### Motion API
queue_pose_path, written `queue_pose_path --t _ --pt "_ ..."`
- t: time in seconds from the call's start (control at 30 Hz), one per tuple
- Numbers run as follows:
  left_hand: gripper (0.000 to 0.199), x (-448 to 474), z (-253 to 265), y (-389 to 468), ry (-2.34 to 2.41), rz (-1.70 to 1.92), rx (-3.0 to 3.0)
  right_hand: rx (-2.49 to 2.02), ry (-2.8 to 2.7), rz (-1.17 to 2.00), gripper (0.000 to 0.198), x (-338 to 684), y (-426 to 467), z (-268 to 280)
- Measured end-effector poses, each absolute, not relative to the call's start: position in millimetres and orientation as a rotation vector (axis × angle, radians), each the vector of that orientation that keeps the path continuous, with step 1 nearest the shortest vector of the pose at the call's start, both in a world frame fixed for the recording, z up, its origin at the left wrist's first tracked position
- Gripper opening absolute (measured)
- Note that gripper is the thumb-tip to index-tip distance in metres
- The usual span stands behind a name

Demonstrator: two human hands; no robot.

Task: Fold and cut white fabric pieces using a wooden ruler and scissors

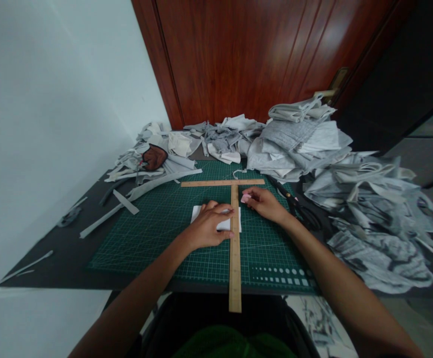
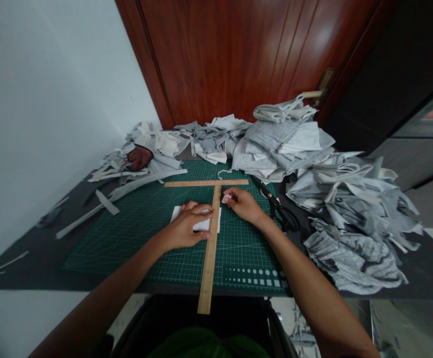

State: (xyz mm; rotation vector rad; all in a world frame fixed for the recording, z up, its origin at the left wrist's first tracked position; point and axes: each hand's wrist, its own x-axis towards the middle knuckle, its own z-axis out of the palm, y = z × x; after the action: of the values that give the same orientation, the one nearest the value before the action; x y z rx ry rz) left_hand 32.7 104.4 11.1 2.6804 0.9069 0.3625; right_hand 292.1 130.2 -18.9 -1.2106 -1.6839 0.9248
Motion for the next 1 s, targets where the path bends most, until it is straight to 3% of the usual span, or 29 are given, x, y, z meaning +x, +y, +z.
queue_pose_path --t 1.0 --pt "0.064 34 14 103 0.901 0.373 2.675 -1.142 -2.015 0.742 0.023 289 119 -1"
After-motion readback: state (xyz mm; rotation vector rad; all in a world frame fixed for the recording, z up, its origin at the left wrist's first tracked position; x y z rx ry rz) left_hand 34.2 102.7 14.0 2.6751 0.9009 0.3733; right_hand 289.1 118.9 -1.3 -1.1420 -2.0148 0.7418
